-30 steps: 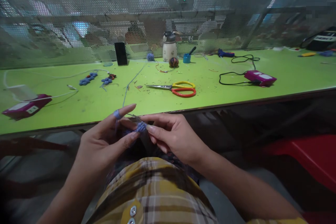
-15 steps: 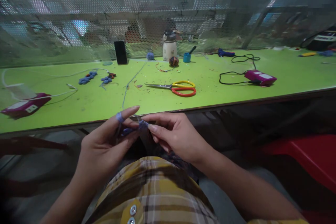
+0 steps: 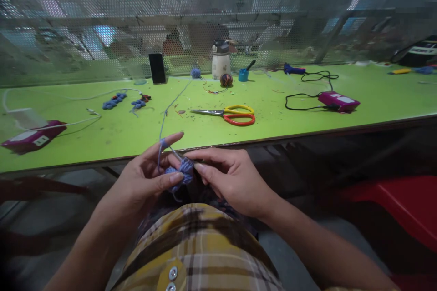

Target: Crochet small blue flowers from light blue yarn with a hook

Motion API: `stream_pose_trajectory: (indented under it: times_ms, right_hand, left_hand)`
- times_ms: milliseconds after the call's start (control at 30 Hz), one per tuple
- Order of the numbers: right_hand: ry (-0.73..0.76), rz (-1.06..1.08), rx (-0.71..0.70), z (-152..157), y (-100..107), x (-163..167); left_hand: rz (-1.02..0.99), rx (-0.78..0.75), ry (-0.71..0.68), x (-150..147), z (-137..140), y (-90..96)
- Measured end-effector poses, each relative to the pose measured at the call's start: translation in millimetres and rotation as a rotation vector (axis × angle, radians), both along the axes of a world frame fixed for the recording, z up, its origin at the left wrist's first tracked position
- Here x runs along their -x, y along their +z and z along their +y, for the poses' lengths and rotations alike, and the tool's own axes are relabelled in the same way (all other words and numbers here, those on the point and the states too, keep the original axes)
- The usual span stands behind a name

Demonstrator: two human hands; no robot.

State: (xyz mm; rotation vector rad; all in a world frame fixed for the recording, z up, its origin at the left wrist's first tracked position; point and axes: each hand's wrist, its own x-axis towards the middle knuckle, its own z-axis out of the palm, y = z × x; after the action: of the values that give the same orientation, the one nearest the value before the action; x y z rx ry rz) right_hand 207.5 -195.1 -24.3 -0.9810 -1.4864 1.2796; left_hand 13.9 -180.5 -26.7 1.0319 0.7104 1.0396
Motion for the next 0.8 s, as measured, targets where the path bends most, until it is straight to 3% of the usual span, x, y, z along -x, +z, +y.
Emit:
stream_pose_trajectory:
  times_ms: [200,367,633,800]
  right_hand:
    - [0.03,0.281,0.112,2.1,-10.0,7.7]
    - [0.101,0.448,0.245,0.2,-7.8,8.9]
    - [0.149,0.442,0.244,-1.5,-4.8,6.6]
    - [0.127,0.319,0.189,-1.3,-3.9,3.5]
  left_hand:
    - [0.02,-0.004,0.109,-2.6,-3.1,-2.3]
    - [-0.057,0.052,0.095,-3.7,-5.2,-1.8]
    - [-0.108,0.078,0.065,-5.1,-3.3,0.5]
    - [-0.094,0.063,0.123,-6.1,-4.4,0.1]
